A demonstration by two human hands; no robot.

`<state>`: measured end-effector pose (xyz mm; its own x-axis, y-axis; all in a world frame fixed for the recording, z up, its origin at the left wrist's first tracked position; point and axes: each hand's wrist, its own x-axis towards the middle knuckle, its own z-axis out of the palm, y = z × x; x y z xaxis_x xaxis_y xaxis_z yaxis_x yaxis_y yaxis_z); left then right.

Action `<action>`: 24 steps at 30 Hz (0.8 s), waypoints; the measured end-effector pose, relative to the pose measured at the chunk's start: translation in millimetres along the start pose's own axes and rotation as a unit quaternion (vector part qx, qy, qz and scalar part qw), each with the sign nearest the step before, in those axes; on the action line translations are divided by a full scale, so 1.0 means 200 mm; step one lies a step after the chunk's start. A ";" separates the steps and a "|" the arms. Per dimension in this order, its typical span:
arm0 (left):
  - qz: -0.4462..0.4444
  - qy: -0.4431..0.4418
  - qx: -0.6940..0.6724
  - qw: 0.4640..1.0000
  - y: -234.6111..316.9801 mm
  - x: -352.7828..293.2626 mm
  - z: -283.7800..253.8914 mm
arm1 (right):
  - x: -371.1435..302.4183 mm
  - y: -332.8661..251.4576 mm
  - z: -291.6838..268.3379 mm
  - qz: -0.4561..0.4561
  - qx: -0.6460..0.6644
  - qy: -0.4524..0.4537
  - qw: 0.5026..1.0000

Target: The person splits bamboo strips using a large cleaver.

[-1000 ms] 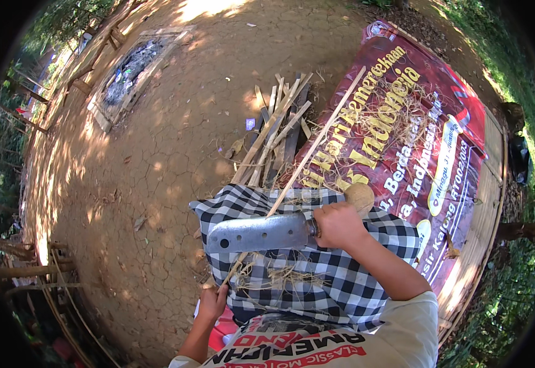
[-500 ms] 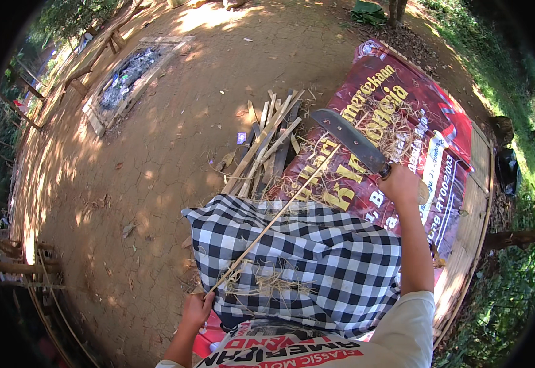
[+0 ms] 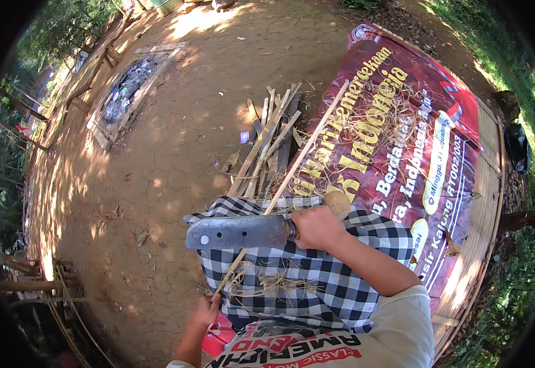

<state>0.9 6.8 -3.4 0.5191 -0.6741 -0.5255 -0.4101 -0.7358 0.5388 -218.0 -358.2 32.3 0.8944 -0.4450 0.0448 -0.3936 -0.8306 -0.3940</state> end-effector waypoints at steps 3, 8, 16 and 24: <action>0.007 0.010 -0.026 1.000 0.00 -0.01 0.03 | 0.07 0.07 -0.06 0.035 -0.035 -0.005 0.999; 0.019 0.005 -0.066 0.998 0.01 -0.01 0.02 | 0.04 0.30 -0.20 0.064 -0.108 0.031 0.992; 0.027 0.006 -0.016 0.999 -0.06 0.02 0.01 | -0.03 0.71 -0.54 0.298 -0.183 0.078 0.934; 0.000 -0.012 0.010 1.000 0.01 0.00 -0.03 | 0.08 0.86 -0.56 0.305 -0.206 0.059 0.928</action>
<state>5.1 6.5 1.6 0.5006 -0.6756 -0.5412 -0.4254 -0.7365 0.5259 -295.7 -545.6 69.0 0.4582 -0.8880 0.0389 -0.8887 -0.4584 0.0040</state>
